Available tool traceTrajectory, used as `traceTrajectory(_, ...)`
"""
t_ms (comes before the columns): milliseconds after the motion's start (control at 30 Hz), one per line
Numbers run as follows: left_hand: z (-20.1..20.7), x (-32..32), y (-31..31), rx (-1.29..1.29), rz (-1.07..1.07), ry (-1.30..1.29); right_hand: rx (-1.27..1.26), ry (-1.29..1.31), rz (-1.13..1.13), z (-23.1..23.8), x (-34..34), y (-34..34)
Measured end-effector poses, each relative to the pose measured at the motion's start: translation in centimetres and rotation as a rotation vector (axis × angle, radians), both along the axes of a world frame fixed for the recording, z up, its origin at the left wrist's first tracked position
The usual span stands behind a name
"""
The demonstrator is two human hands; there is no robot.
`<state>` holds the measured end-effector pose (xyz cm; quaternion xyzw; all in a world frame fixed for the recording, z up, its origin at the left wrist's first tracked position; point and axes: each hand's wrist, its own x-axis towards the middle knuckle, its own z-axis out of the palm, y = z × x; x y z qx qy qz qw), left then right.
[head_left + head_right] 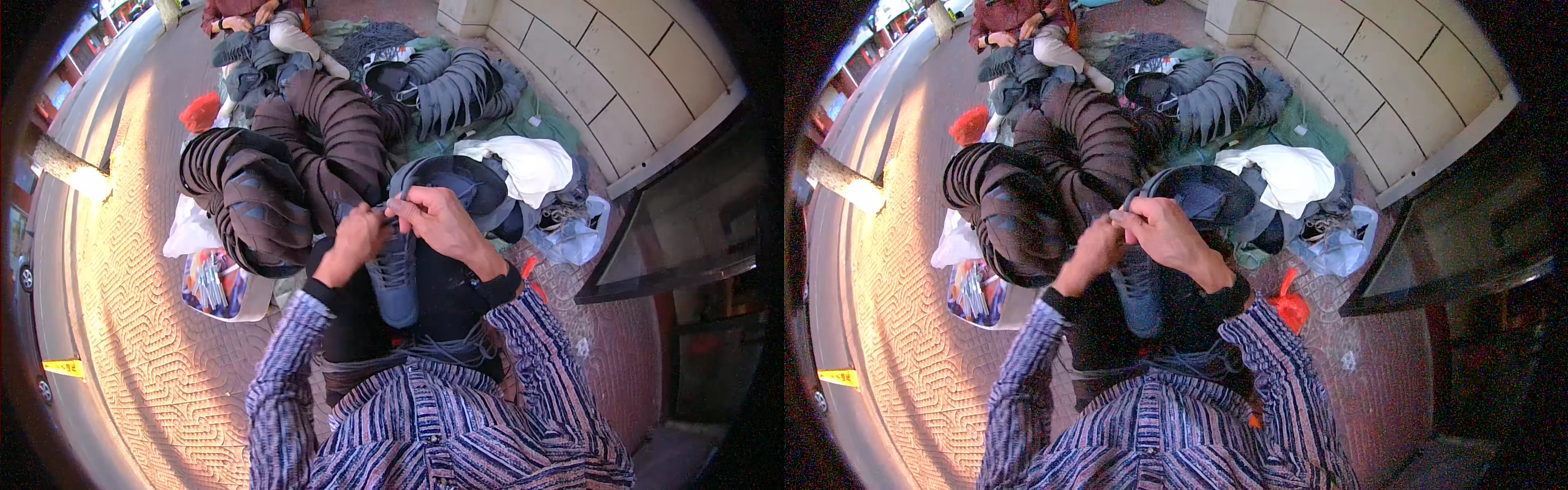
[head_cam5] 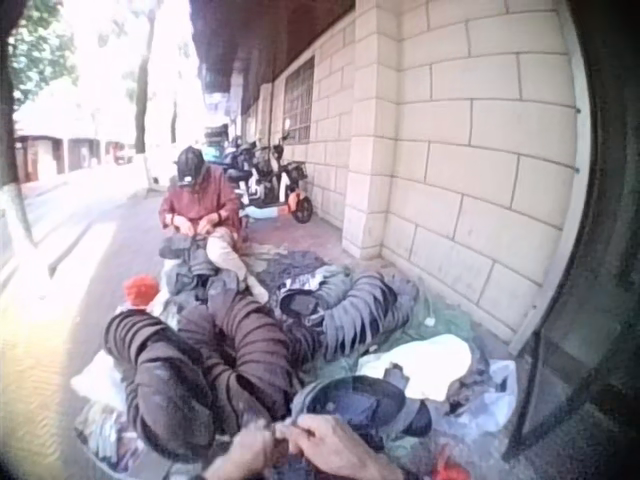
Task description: Lacing a grey athletic shoe while sitting on a mat.
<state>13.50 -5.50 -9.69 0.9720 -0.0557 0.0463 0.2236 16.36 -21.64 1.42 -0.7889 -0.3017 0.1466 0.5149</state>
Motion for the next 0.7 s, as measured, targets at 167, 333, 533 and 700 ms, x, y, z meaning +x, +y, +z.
traceTrajectory(167,-1.1,0.0,-0.7,-0.502,-0.024,-0.035,0.21,-0.102,-0.04,2.8,0.0,-1.1)
traceTrajectory(333,7.3,-1.7,0.1,-1.326,-0.044,-0.248,0.068,-0.497,-0.048,5.5,0.4,-0.9)
traceTrajectory(533,11.8,-4.6,-0.5,-0.79,-0.033,-0.39,0.212,-0.167,0.003,6.3,-0.7,0.7)
traceTrajectory(700,11.5,-5.4,-0.4,-1.01,-0.006,-0.272,0.204,-0.022,0.09,6.6,-1.3,0.7)
